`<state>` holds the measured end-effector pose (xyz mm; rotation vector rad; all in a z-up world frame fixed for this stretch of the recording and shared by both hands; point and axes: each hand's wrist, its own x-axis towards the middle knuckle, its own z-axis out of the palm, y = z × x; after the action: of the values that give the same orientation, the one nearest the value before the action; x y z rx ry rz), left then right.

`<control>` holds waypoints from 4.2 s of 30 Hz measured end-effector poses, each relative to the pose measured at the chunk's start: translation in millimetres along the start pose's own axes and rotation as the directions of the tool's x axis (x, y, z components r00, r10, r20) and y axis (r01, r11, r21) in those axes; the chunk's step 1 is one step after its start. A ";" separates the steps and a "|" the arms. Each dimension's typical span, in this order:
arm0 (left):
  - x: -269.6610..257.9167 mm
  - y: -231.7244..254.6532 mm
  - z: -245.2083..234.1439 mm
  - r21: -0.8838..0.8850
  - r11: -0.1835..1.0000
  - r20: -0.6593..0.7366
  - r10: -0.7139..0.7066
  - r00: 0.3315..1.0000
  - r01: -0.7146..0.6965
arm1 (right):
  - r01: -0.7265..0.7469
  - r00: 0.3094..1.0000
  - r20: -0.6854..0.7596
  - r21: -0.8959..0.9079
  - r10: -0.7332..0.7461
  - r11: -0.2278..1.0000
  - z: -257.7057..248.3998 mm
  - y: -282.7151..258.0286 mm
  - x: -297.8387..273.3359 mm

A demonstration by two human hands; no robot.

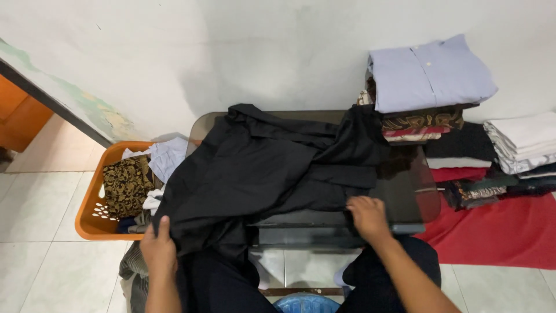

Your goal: The person folds a black shirt and a white shirt on a glass table. They smooth the fabric, fold sleeves and sides, and stack the folded shirts. The person then begins buttoning the white shirt.

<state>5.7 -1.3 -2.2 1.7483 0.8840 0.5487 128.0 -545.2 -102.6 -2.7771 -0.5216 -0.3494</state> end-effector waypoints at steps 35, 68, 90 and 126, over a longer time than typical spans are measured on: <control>159.1 26.6 202.3 0.777 0.444 0.491 0.018 0.871 -0.447 | -0.252 0.833 0.458 -0.182 0.309 0.950 30.5 -69.7 308.6; 22.1 -42.0 29.8 0.416 0.905 0.384 -0.266 0.884 0.092 | 0.487 0.846 0.378 -0.257 -0.377 0.835 -56.6 70.9 -22.4; 22.9 59.9 -34.1 0.529 0.814 0.283 -0.436 0.854 0.241 | -0.428 0.891 0.306 0.315 0.336 0.847 -90.5 114.9 68.8; 117.4 8.5 76.2 0.012 0.996 0.259 -0.085 0.962 0.085 | -0.261 0.894 -0.309 0.226 0.323 0.938 -37.6 -52.5 112.2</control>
<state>136.3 43.4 -26.5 1.7274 0.7691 0.2545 202.4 -475.4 -23.0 -2.4911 -0.0417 -0.6615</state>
